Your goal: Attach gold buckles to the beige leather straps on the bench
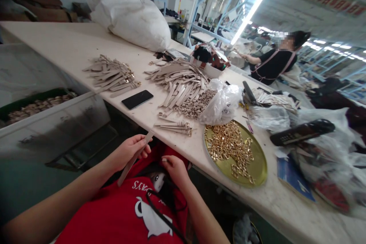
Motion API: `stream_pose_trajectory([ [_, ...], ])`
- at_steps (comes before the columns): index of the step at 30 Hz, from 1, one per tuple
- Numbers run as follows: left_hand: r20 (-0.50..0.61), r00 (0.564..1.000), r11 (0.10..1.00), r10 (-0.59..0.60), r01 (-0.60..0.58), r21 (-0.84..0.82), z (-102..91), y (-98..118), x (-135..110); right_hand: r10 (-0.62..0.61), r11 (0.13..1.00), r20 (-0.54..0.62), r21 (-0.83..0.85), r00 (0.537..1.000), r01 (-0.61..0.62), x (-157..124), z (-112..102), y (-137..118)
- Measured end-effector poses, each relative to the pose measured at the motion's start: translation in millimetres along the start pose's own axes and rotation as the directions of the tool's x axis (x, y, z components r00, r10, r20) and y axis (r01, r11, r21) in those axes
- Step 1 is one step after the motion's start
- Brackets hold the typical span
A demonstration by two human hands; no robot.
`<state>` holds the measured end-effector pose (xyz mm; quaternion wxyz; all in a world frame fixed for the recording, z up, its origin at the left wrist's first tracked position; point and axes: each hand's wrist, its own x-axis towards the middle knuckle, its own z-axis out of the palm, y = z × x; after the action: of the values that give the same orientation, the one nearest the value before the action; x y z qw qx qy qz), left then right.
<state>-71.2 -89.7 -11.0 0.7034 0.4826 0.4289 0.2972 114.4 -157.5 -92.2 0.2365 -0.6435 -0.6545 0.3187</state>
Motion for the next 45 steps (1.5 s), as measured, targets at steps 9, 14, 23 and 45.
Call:
stream_pose_trajectory([
  [9,0.331,0.944,0.989,-0.002,-0.047,0.14,16.1,2.1,-20.2,0.257,0.246,0.001,0.967,0.966,-0.067,-27.3,-39.4,-87.8],
  [14,0.324,0.946,0.986,0.005,-0.058,0.154,16.7,5.7,-22.1,0.271,0.053,0.08,0.994,0.959,-0.098,-21.0,-44.4,-101.6],
  [23,0.288,0.956,0.98,-0.053,-0.006,0.197,26.6,11.8,0.3,0.342,0.181,-0.02,0.982,0.939,-0.045,3.8,-45.7,-90.0],
  [45,0.448,0.859,0.962,-0.247,0.16,0.223,35.5,30.5,80.8,0.5,0.17,0.013,0.979,0.866,-0.112,49.7,-49.8,-46.2],
])
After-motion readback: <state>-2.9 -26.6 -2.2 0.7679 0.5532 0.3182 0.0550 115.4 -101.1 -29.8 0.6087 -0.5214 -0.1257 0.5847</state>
